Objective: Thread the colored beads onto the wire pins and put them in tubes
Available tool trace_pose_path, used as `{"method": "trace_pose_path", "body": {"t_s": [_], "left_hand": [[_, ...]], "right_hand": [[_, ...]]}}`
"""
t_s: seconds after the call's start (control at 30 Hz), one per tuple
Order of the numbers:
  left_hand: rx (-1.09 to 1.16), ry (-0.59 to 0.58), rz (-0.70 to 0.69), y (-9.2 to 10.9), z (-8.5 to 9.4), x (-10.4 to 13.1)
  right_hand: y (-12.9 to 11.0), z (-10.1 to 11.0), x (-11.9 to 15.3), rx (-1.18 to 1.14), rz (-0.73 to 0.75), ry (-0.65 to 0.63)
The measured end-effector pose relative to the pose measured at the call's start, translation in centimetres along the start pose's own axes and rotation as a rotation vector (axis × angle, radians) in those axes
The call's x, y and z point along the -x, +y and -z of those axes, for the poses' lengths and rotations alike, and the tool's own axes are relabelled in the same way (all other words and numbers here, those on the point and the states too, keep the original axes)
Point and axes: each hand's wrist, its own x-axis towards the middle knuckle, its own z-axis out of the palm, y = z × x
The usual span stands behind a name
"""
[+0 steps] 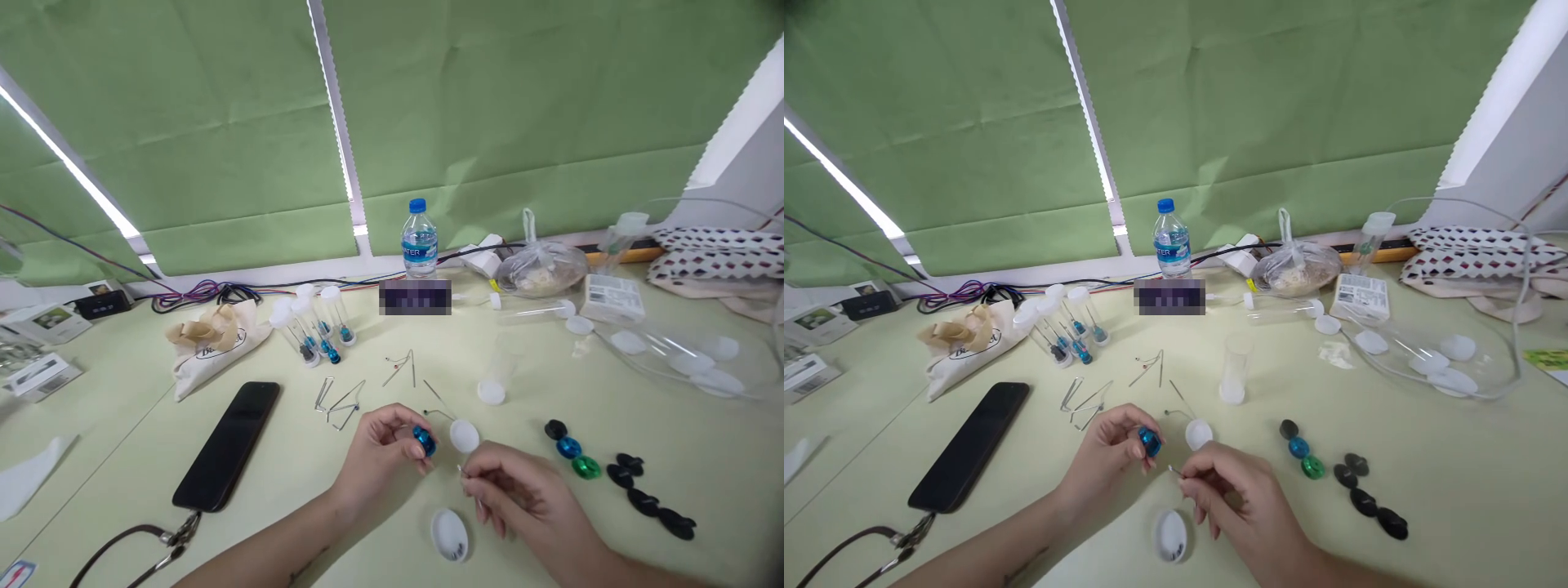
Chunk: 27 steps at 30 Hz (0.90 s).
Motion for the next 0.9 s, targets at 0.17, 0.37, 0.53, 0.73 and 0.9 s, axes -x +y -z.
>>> {"method": "trace_pose_path", "body": {"t_s": [0.17, 0.37, 0.53, 0.73, 0.9], "left_hand": [[0.015, 0.038, 0.014, -0.1, 0.3, -0.7], [-0.063, 0.049, 0.061, -0.1, 0.4, -0.8], [-0.602, 0.042, -0.071, 0.2, 0.7, -0.2], [-0.894, -0.021, -0.084, 0.9, 0.5, -0.2], [-1.044, -0.018, -0.277, 2.2, 1.4, -1.6]], "right_hand": [[-0.5, -0.5, -1.5, -0.031, -0.019, 0.055], [0.1, 0.3, -1.1, -0.064, -0.027, 0.087], [0.2, 0.7, -0.5, -0.03, -0.005, 0.094], [0.3, 0.6, -0.3, -0.028, -0.015, 0.086], [0.6, 0.5, -0.2, -0.061, 0.032, 0.1]]}}
